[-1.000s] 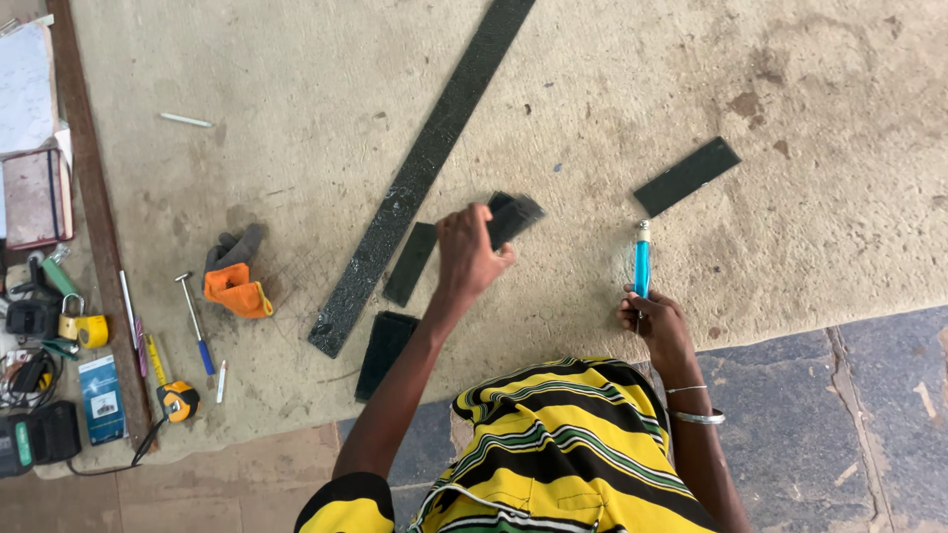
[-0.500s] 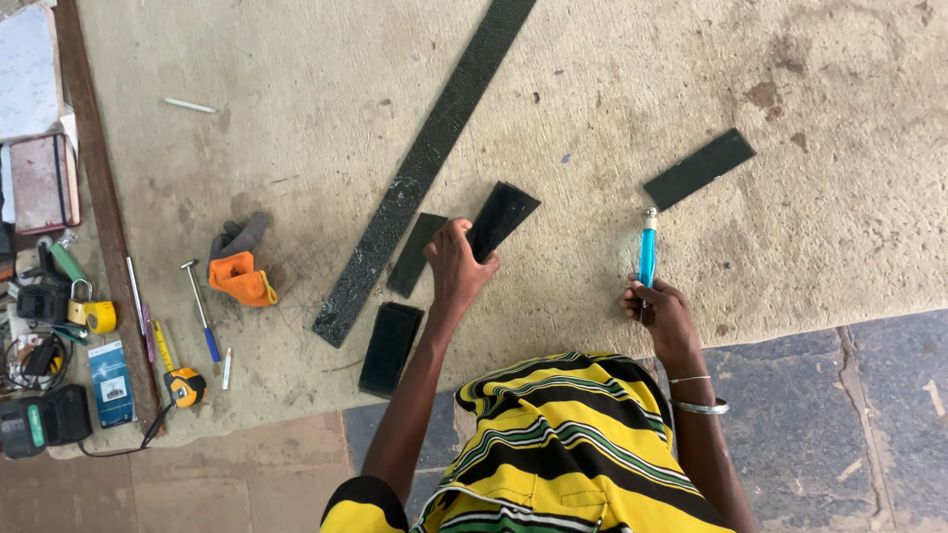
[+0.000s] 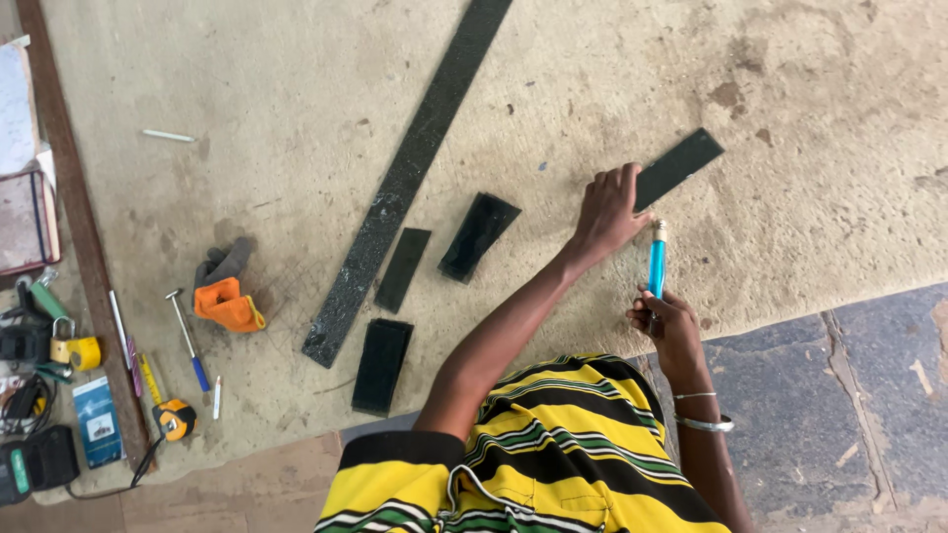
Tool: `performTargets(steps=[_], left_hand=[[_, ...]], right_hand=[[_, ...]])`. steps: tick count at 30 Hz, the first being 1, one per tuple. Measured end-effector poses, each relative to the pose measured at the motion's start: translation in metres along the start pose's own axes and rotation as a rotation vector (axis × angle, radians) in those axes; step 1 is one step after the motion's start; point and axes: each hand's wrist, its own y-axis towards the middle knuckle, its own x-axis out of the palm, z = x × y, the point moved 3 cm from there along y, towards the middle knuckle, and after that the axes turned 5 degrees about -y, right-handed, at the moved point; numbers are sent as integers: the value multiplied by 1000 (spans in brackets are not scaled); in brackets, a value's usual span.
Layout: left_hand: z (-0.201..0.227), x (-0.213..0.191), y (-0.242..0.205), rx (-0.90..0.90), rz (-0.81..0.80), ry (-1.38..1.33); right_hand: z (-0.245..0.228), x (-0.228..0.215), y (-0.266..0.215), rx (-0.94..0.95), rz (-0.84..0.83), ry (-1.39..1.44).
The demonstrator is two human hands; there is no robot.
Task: The person uses a glass cutter to score a long strip of glass on a workbench. They repeatedly score the glass along its length, then snap off smaller rectangular pieces. The person handles the glass pieces and the cutter throughout the process.
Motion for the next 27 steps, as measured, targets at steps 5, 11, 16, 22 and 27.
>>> performTargets(steps=[5,11,16,22,27], left_hand=[[6,9,11,17,51,60],[6,1,14,3,-4,76],[22,-24,12,-7,10,27],[44,-57,1,-40,-28,25],[49,-67,-8,-37,-46,65]], right_hand=[[1,-23,-2,-37,103,35],[-2,-18,8,-53,110,38],[-10,4,11,-23,52,8],[-16,34,17,17,-38,43],[-15,48,20,80,-76,197]])
